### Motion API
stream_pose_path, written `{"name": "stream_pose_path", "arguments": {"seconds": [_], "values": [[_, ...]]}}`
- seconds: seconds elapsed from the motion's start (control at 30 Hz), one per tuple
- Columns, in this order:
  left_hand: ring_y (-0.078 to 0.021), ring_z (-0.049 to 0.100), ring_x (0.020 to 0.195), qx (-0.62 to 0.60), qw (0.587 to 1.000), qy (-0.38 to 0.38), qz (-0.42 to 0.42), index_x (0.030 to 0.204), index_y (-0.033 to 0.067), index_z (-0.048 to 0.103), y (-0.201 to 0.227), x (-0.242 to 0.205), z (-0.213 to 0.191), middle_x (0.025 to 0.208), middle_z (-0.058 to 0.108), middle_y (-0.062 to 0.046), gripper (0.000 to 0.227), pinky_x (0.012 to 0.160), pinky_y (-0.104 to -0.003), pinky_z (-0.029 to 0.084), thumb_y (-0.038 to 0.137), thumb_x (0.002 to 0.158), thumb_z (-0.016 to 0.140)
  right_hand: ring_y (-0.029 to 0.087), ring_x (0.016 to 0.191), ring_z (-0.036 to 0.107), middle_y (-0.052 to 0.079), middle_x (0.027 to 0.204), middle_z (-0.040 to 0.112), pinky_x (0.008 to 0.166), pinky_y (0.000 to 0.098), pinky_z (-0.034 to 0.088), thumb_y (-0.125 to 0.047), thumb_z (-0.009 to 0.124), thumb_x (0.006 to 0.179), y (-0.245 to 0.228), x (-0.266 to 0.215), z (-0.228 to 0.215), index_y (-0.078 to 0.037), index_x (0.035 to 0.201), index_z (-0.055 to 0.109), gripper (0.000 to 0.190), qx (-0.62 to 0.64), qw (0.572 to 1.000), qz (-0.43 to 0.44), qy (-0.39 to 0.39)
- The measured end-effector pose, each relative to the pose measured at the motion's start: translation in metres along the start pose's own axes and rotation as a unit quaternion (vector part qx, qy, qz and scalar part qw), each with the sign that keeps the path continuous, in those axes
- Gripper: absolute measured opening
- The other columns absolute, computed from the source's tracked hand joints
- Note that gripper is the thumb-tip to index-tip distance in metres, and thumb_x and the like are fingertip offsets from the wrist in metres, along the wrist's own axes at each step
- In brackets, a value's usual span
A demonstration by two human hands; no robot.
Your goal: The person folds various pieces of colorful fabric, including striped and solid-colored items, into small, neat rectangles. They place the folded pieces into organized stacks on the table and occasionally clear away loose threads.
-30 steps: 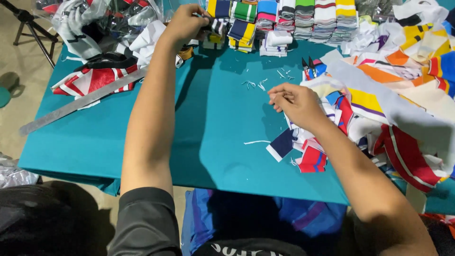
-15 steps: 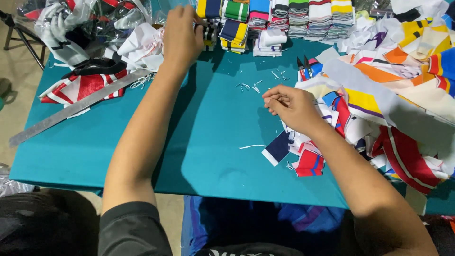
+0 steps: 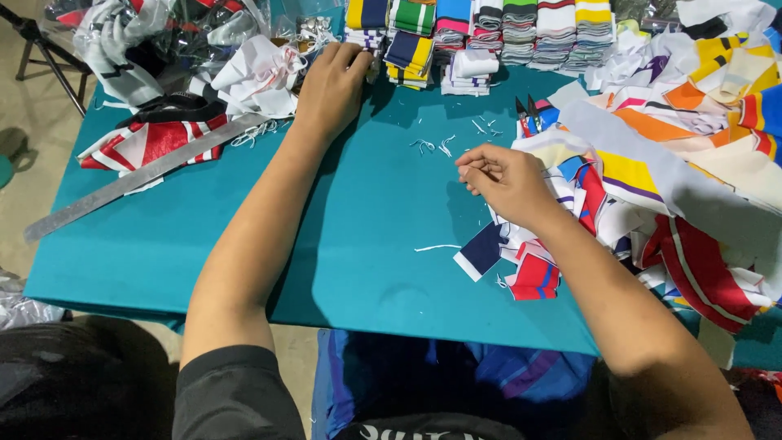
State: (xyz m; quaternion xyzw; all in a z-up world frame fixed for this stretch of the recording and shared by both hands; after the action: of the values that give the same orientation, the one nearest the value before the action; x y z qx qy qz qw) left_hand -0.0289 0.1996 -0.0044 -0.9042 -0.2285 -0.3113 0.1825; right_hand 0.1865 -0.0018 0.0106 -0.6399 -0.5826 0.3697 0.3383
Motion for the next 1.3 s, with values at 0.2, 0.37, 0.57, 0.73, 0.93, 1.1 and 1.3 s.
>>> {"name": "stream_pose_path", "arguments": {"seconds": [0.2,0.37,0.57,0.73,0.93,1.1,1.3], "values": [[-0.0347,0.060,0.089,0.003,0.999,0.046,0.007,0.110,-0.0013,0.069,0.003,-0.006,-0.004,0.109,0.069,-0.019,0.020,0.067,-0.044,0.053,-0.007,0.091,0.066,0.014,0.078,0.075,0.009,0.092,0.079,0.076,0.0257,0.064,-0.017,0.068,0.098,0.002,0.001,0.001,-0.008,0.111,0.075,0.017,0.007,1.000,-0.014,0.001],[-0.0307,0.063,0.082,0.041,0.999,0.028,-0.011,0.119,0.0002,0.079,0.004,-0.010,0.001,0.112,0.077,-0.015,0.029,0.059,-0.041,0.056,0.000,0.091,0.075,0.014,0.079,0.075,0.008,0.092,0.079,0.075,0.0257,0.064,-0.017,0.069,0.098,0.001,0.000,0.000,-0.008,0.111,0.075,0.017,0.001,1.000,-0.018,0.001],[-0.0369,0.062,0.112,0.015,0.999,0.040,-0.014,0.131,-0.0007,0.067,0.019,0.008,-0.042,0.123,0.071,-0.021,0.042,0.087,-0.050,0.060,0.010,0.093,0.082,0.016,0.076,0.073,0.011,0.087,0.077,0.074,0.0273,0.063,-0.012,0.066,0.100,0.003,-0.002,-0.004,-0.005,0.110,0.073,0.015,0.019,0.997,-0.073,0.028],[-0.0350,0.063,0.109,-0.106,0.989,0.105,0.008,0.123,0.0006,0.064,0.068,0.043,-0.068,0.117,0.069,-0.018,0.029,0.090,-0.047,0.058,-0.003,0.096,0.072,0.018,0.081,0.074,0.011,0.094,0.077,0.067,0.0283,0.059,-0.009,0.065,0.101,0.003,-0.002,-0.020,-0.003,0.110,0.073,0.014,-0.057,0.975,-0.198,0.079],[-0.0383,0.065,0.110,-0.323,0.946,-0.022,-0.015,0.120,0.0028,0.068,0.174,0.056,-0.047,0.114,0.069,-0.018,0.032,0.093,-0.051,0.054,0.008,0.089,0.072,0.027,0.082,0.074,0.011,0.089,0.076,0.066,0.0351,0.060,-0.003,0.071,0.096,0.000,-0.010,-0.052,-0.003,0.110,0.075,0.015,-0.140,0.928,-0.286,0.194],[-0.0380,0.060,0.126,-0.287,0.953,-0.101,0.002,0.131,0.0102,0.063,0.222,0.030,-0.016,0.132,0.062,-0.015,0.033,0.105,-0.052,0.048,0.026,0.102,0.063,0.031,0.085,0.073,0.011,0.088,0.075,0.070,0.0391,0.059,-0.003,0.070,0.100,-0.015,-0.024,-0.092,-0.007,0.110,0.076,0.013,-0.178,0.888,-0.305,0.295],[-0.0384,0.059,0.121,-0.355,0.926,-0.127,0.003,0.127,0.0055,0.065,0.211,0.034,-0.024,0.135,0.063,-0.019,0.035,0.099,-0.052,0.050,0.032,0.105,0.062,0.030,0.132,0.058,0.015,0.134,0.068,0.102,0.0481,0.045,-0.047,0.049,0.101,-0.020,-0.048,-0.110,-0.025,0.155,0.050,0.059,-0.294,0.933,0.201,-0.048]]}}
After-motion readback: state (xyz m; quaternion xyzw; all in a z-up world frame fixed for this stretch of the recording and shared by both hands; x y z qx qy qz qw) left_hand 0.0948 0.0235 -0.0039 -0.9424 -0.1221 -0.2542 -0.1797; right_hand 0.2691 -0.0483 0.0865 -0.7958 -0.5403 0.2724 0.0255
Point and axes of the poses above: each hand's wrist, its own x-axis towards the middle knuckle, its own z-axis out of the palm, y = z × x, the point moved 6 cm from there along x, towards the middle knuckle
